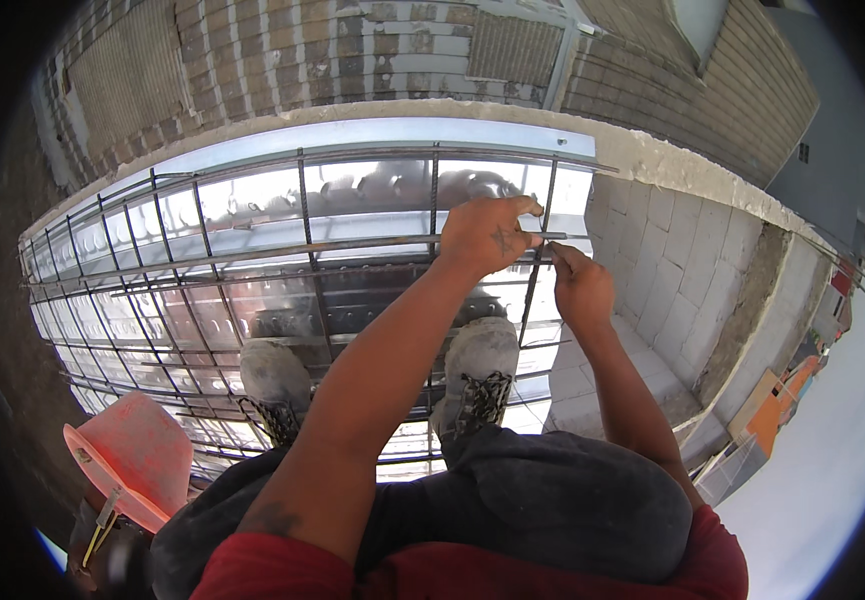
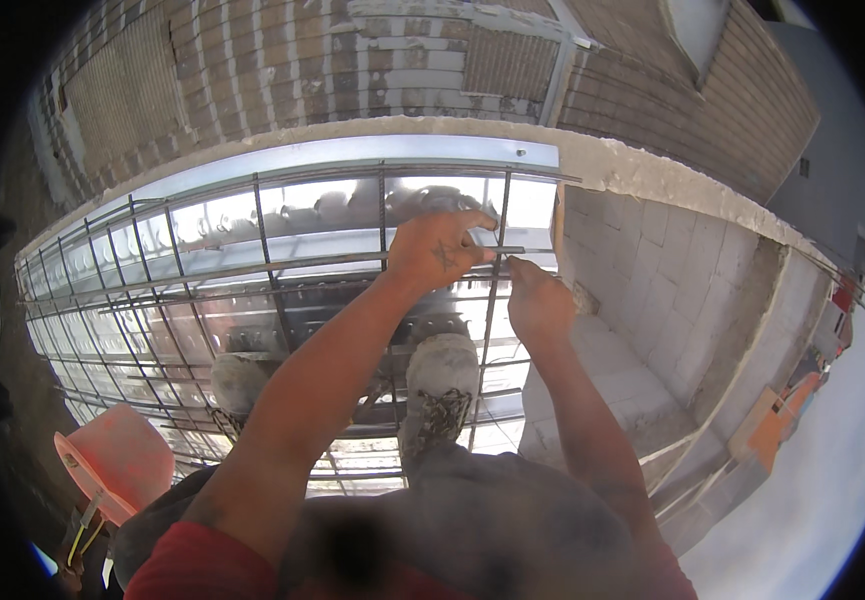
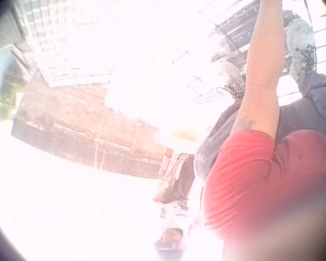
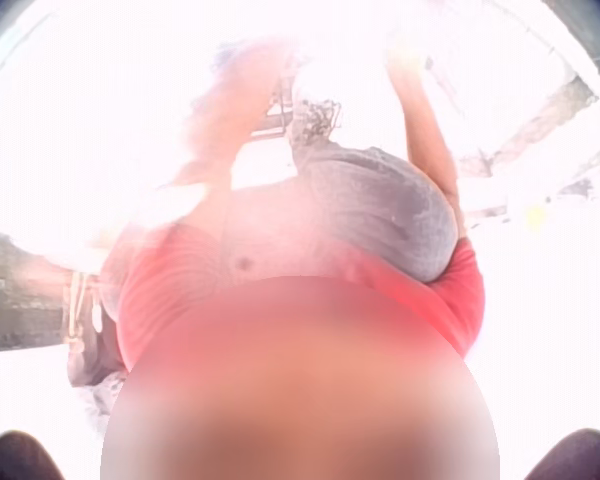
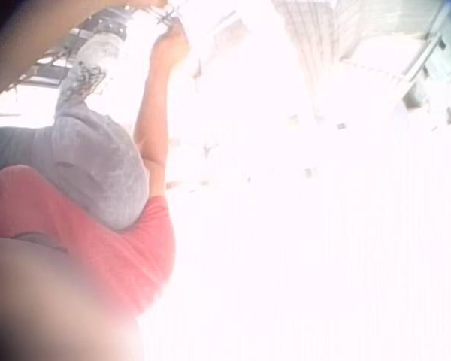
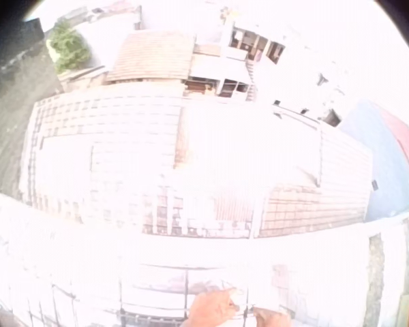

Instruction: The person secures a metal grid to a translucent roof using pliers and wire. They repeatedly position wire segments, twist them with pliers, and fasten the grid to the frame. A coworker is visible nearby, also working on the grid.

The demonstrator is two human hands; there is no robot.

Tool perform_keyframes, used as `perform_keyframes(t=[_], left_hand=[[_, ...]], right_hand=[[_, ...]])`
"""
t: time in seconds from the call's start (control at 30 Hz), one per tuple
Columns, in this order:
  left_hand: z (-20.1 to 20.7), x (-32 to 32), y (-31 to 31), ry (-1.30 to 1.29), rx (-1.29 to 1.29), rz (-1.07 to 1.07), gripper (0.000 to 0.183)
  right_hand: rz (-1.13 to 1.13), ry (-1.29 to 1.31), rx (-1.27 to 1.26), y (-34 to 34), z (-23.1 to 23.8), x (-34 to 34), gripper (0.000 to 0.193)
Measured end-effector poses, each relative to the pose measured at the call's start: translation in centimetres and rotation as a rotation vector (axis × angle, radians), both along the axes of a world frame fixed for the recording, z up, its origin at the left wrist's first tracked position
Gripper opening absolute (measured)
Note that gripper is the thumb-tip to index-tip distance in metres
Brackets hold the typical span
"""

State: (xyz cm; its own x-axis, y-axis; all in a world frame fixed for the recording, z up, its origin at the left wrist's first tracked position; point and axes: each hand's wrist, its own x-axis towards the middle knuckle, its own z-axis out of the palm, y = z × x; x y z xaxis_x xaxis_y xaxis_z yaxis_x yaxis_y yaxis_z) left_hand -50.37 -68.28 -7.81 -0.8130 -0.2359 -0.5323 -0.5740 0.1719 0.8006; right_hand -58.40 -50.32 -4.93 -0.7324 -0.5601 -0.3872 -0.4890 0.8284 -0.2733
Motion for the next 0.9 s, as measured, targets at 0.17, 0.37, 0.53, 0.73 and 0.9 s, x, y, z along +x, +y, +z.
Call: perform_keyframes(t=[0.17, 0.37, 0.53, 0.73, 0.9], left_hand=[[-0.3, 0.2, 0.4, 0.051, -0.209, -0.167, 0.032], [-0.5, 0.5, 0.8, 0.071, -0.246, -0.159, 0.035], [-0.6, 0.4, 1.1, -0.007, -0.195, -0.075, 0.035], [-1.3, 1.3, 1.8, 0.198, -0.364, -0.132, 0.028], [-1.8, 1.4, 3.1, 0.284, -0.419, -0.039, 0.032]], right_hand=[[-0.375, -0.356, 0.016, -0.9, 1.4, -1.6, 0.025], [-0.651, -0.642, -0.082, -1.8, 2.5, -1.0, 0.023], [-0.979, -0.862, -0.334, -0.8, 1.9, -0.6, 0.023], [-1.009, -0.943, -0.408, -0.2, 1.3, -0.7, 0.026], [-0.984, -0.854, -0.374, -1.3, 2.0, -1.2, 0.020]])
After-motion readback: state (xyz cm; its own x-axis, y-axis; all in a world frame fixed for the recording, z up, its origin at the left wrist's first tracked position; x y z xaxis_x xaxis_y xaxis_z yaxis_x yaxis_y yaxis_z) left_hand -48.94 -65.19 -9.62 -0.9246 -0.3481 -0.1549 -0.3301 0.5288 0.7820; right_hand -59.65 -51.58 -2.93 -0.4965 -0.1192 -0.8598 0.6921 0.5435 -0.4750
